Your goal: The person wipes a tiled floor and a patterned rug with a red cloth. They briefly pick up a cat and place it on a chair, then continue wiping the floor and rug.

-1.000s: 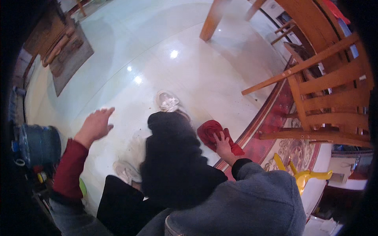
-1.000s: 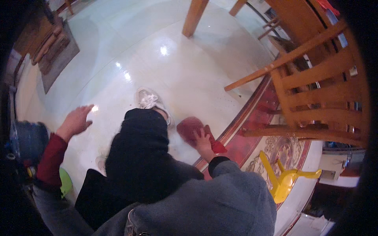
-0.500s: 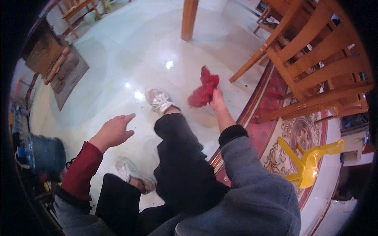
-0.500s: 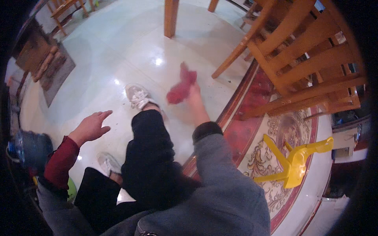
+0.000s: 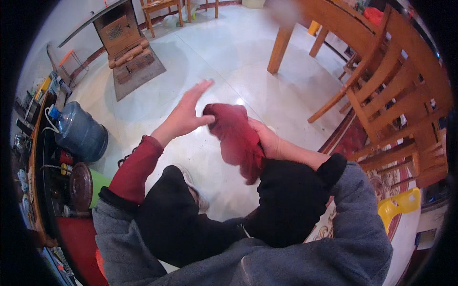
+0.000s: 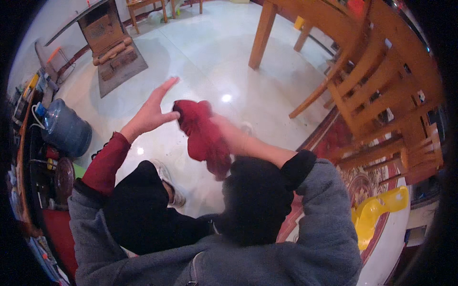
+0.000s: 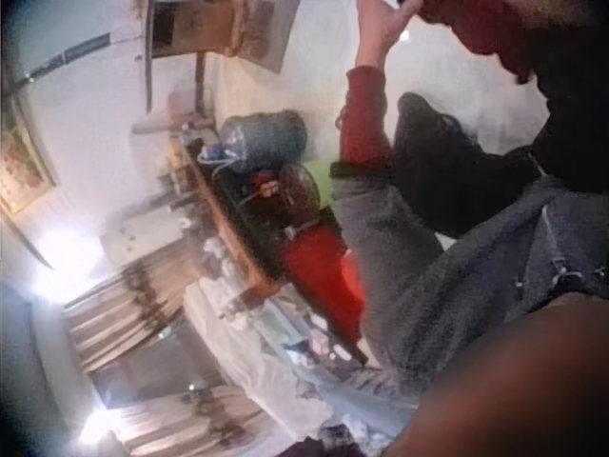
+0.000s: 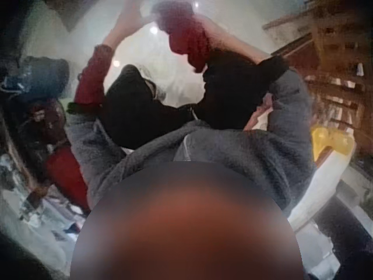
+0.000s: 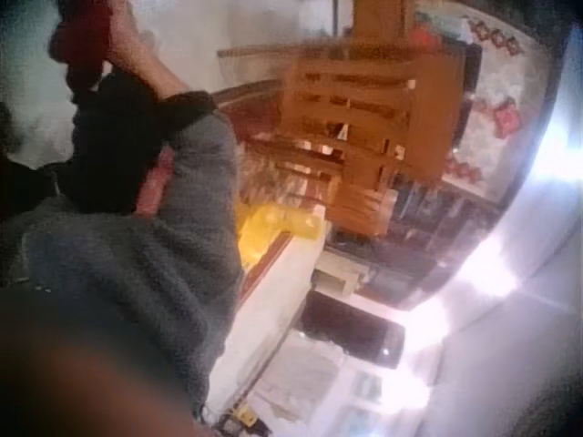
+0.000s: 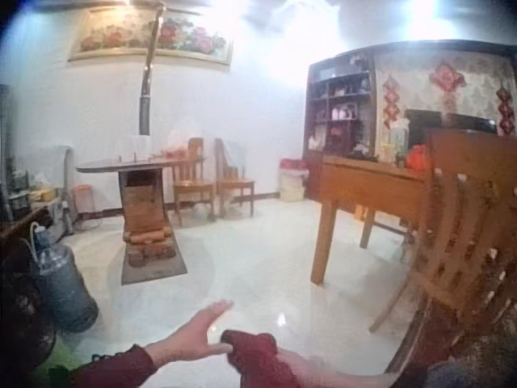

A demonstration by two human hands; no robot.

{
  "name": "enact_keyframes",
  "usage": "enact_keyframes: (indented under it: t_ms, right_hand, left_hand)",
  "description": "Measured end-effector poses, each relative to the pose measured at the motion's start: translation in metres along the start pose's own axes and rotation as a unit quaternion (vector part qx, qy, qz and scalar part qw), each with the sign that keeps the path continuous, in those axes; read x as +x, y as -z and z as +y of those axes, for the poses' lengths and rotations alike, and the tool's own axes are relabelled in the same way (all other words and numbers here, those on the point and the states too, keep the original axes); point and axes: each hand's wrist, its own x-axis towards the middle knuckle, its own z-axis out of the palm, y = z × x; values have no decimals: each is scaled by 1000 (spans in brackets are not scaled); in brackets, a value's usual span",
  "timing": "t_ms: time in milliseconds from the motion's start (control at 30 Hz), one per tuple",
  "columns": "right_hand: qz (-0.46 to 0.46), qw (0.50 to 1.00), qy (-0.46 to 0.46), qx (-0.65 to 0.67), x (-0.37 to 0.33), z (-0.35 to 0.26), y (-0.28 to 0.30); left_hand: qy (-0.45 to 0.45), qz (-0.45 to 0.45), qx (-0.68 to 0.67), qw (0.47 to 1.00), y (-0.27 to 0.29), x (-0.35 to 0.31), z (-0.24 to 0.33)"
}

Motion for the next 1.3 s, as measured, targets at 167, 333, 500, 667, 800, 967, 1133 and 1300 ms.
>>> enact_keyframes:
  t_ms: [167, 333, 500, 667, 800, 967, 1133, 1300]
  right_hand:
    - [45, 959, -115, 255, -59, -4, -27]
    - [62, 946, -100, 301, -81, 0, -13]
    - [145, 988, -36, 49, -72, 10, -7]
    - [216, 975, -41, -36, -57, 44, 5]
    - [311, 905, 26, -289, -32, 99, 20]
    - [263, 903, -79, -331, -21, 137, 63]
    - [227, 919, -33, -320, -1, 111, 98]
    - [79, 877, 47, -472, 13, 96, 128]
  left_hand:
    - [101, -168, -108, 975, -36, -22, 29]
    - [280, -70, -139, 947, -58, -30, 55]
    - [281, -21, -134, 950, -48, -48, 73]
    - [246, -71, 22, 966, -66, -54, 61]
    - [331, -199, 36, 922, -83, -70, 22]
    - [241, -146, 205, 937, -103, -76, -59]
    - [446, -81, -119, 883, -123, -64, -89]
    - [319, 71, -281, 902, -118, -63, -108]
